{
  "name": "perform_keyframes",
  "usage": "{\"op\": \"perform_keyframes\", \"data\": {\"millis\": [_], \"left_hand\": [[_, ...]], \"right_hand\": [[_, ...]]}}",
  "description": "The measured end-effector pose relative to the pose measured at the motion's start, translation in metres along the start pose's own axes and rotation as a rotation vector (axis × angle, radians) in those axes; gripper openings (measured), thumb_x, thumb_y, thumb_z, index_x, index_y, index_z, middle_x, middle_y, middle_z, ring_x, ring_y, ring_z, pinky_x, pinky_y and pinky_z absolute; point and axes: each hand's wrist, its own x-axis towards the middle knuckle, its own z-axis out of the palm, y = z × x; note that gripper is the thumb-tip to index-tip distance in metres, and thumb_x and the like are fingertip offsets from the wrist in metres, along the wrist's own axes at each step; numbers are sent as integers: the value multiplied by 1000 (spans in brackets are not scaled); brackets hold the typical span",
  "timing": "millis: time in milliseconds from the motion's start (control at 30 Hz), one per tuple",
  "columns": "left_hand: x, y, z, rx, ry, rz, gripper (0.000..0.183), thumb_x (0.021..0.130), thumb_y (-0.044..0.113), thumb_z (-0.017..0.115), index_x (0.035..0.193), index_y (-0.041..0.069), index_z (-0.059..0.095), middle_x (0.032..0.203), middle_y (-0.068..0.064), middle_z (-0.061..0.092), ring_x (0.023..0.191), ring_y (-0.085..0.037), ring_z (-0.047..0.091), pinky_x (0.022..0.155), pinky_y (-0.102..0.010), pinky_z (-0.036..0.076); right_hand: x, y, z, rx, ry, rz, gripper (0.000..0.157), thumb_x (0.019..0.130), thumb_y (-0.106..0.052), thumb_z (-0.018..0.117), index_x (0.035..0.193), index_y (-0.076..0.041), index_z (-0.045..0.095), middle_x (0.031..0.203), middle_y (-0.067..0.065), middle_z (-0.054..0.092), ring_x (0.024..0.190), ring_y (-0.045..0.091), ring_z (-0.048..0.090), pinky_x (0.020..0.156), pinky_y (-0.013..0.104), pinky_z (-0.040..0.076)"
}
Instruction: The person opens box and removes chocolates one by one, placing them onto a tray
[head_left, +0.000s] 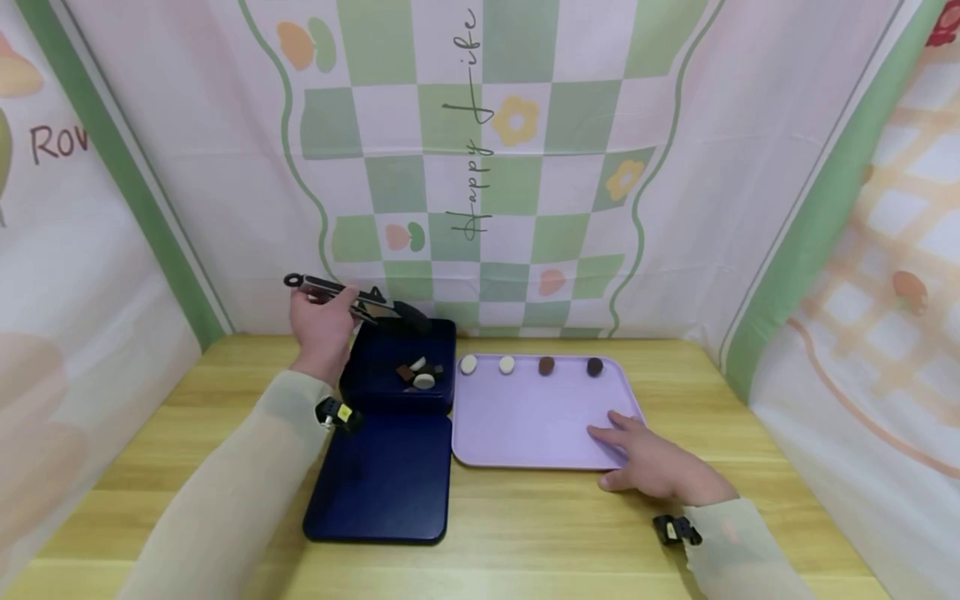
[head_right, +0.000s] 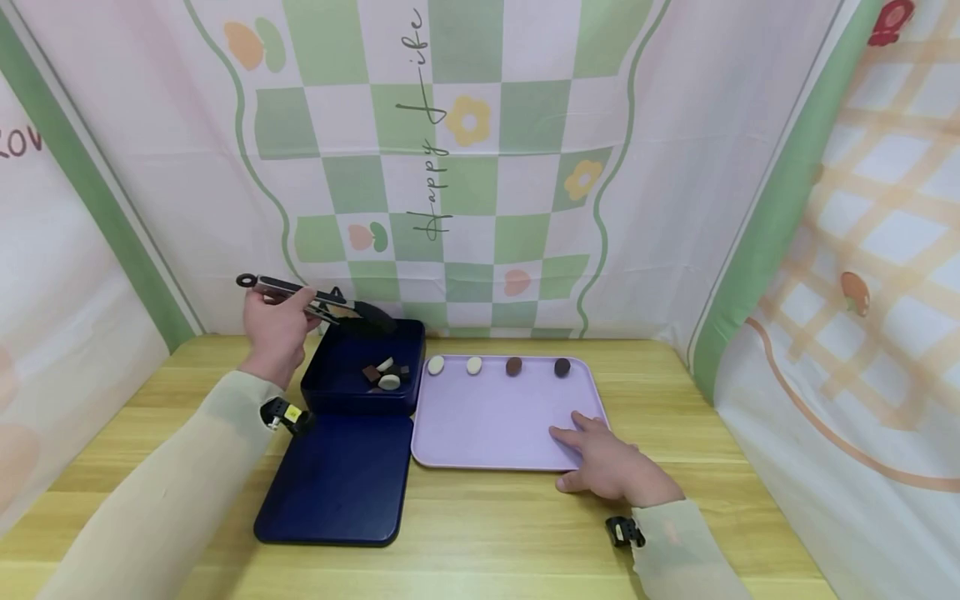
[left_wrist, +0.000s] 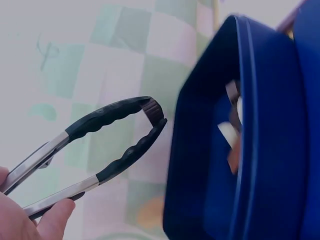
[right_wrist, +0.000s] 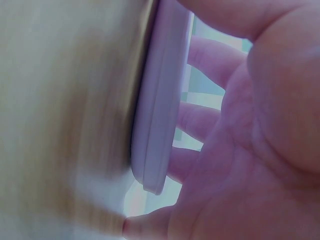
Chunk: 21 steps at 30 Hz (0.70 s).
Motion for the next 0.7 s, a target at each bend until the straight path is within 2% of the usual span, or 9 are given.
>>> {"op": "perform_keyframes", "data": {"millis": [133,300,433,567,633,700], "left_hand": [[-16,8,10,50,-72,22,43,85,16,80,114,12,48,105,-9,52,82,-25,61,73,-41,58],[-35,11,21,133,-176,106,43,85,21,81,114,10,52,101,-11,57,79,-26,61,71,-40,56],[-55,10,34,237,-234,268,37,83,21,83,105,9,55,89,-8,61,72,-22,59,64,-32,52],[-79,4,46,307,-339,458,29,83,20,83,95,8,59,79,-5,63,65,-20,60,60,-33,51],[-89,1,50,348,-392,525,28,84,19,82,95,7,59,77,-5,63,64,-19,60,59,-34,51],[-99,-3,52,417,-417,566,29,84,21,82,98,9,60,79,-2,62,65,-17,59,60,-34,52]], "right_hand": [[0,1,-1,2,-2,-1,77,83,-39,80,146,-8,51,155,33,21,140,55,17,108,67,19],[0,1,-1,12,-11,9,77,82,-39,80,147,-9,50,156,31,20,140,55,16,109,67,19],[1,2,-1,9,-12,8,77,82,-40,80,147,-9,50,156,32,20,140,55,16,108,67,19],[1,2,-2,-2,-11,0,77,83,-39,80,147,-9,50,156,32,20,140,55,16,108,67,19],[1,2,-3,-5,-12,-6,77,83,-39,80,147,-9,50,156,32,20,140,55,17,108,67,20],[1,2,-3,-9,-10,-18,77,83,-40,80,146,-8,50,155,33,21,139,56,17,108,67,20]]}}
